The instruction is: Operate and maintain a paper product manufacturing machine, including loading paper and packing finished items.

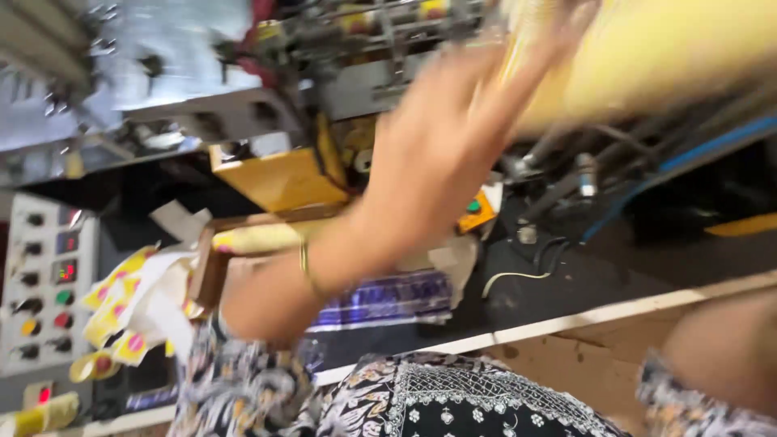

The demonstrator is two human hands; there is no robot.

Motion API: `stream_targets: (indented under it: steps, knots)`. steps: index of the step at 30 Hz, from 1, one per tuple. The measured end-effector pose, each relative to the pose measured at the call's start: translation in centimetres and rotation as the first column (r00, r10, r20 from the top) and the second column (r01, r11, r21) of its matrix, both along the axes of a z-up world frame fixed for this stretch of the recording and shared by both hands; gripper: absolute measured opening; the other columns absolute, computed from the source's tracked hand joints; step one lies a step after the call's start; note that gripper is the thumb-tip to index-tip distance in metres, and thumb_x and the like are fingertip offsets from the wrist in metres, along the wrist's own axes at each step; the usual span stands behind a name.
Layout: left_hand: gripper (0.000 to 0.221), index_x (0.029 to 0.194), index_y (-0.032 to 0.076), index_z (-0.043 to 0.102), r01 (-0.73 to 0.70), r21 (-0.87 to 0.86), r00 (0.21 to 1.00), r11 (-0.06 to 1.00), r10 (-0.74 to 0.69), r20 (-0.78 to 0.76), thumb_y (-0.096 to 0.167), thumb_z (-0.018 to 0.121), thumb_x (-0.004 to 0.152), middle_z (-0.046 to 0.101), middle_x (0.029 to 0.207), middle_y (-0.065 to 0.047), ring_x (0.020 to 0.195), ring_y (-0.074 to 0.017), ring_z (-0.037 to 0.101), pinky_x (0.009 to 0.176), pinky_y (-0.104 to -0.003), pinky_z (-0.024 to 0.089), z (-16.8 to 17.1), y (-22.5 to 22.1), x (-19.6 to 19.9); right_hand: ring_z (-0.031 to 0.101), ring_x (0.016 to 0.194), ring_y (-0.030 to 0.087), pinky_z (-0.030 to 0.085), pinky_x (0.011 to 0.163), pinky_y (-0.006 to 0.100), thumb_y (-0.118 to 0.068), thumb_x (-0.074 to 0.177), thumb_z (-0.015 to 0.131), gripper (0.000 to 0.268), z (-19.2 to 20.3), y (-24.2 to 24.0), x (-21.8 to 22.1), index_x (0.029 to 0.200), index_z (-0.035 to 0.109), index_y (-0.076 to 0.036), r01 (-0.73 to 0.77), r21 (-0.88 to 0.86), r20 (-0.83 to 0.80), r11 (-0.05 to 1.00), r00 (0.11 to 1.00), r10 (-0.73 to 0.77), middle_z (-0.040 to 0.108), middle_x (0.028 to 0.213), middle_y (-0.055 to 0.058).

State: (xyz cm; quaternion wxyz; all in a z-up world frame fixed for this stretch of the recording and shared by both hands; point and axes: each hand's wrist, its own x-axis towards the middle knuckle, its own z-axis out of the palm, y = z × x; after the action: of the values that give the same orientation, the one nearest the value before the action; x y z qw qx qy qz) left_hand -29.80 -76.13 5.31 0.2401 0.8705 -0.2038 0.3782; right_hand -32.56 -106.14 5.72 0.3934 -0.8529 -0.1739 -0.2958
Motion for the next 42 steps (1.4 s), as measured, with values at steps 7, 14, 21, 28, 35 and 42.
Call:
stream_targets:
  steps: [7, 14, 21, 28, 35, 42]
  knots:
    - [0.068, 0.142, 0.023, 0.058, -0.152, 0.137, 0.803, 0.979, 0.203, -0.56, 0.002, 0.061, 0.077, 0.065, 0.125, -0.014, 0.104, -0.0363, 0.065, 0.08, -0.047, 0.056, -21.6, 11.8, -14.4, 0.071, 0.095, 0.018, 0.059, 0.083, 0.03, -0.004, 0.089, 0.076, 0.032, -19.0, 13.1, -3.5, 0.12, 0.07, 0.003, 0.05, 0.127, -0.474, 0.991, 0.88, 0.016, 0.073, 0.113, 0.013]
    - [0.055, 0.138, 0.025, 0.063, -0.052, 0.31, 0.714, 0.949, 0.252, -0.653, 0.007, 0.058, 0.086, 0.065, 0.124, -0.013, 0.108, -0.0353, 0.06, 0.092, -0.049, 0.049, -30.2, 17.7, -17.1, 0.073, 0.106, 0.016, 0.054, 0.089, 0.026, -0.01, 0.094, 0.071, 0.04, -35.2, 18.0, -5.5, 0.131, 0.063, 0.002, 0.085, 0.324, -0.682, 0.942, 0.711, 0.171, 0.076, 0.118, 0.013]
    - [0.042, 0.128, 0.02, 0.066, 0.02, 0.222, 0.875, 0.975, 0.09, -0.475, 0.012, 0.059, 0.087, 0.065, 0.118, -0.014, 0.108, -0.035, 0.06, 0.094, -0.049, 0.047, -30.5, 17.0, -15.0, 0.055, 0.074, 0.014, 0.046, 0.068, 0.029, -0.014, 0.098, 0.072, 0.035, -36.7, 16.3, -4.4, 0.13, 0.068, 0.0, 0.193, 0.034, -0.656, 0.981, 0.745, -0.124, 0.067, 0.086, 0.009]
    - [0.052, 0.138, 0.023, 0.058, 0.129, 0.167, 0.813, 0.978, -0.008, -0.583, 0.007, 0.056, 0.089, 0.062, 0.119, -0.013, 0.109, -0.0335, 0.056, 0.093, -0.048, 0.047, -33.6, 17.1, -13.6, 0.056, 0.074, 0.011, 0.045, 0.067, 0.028, -0.012, 0.096, 0.071, 0.035, -35.2, 16.2, -4.5, 0.129, 0.071, -0.002, 0.272, 0.049, -0.676, 0.961, 0.717, -0.169, 0.068, 0.087, 0.005]
    - [0.055, 0.138, 0.022, 0.056, -0.005, 0.283, 0.829, 0.959, 0.163, -0.535, 0.01, 0.06, 0.085, 0.06, 0.126, -0.006, 0.12, -0.0283, 0.054, 0.105, -0.053, 0.04, -30.0, 20.3, -15.5, 0.068, 0.103, 0.012, 0.053, 0.087, 0.025, -0.011, 0.095, 0.068, 0.044, -34.6, 20.3, -5.4, 0.138, 0.06, -0.004, 0.0, 0.349, -0.629, 0.937, 0.741, 0.235, 0.072, 0.117, 0.006]
    - [0.043, 0.132, 0.015, 0.058, -0.064, 0.134, 0.852, 0.989, 0.124, -0.508, 0.019, 0.062, 0.09, 0.061, 0.131, -0.01, 0.125, -0.032, 0.055, 0.103, -0.052, 0.042, -29.6, 17.1, -10.0, 0.071, 0.099, 0.027, 0.057, 0.084, 0.036, -0.015, 0.092, 0.074, 0.047, -31.5, 20.8, -4.9, 0.137, 0.061, -0.005, 0.059, -0.072, -0.595, 0.996, 0.799, -0.09, 0.072, 0.113, 0.014]
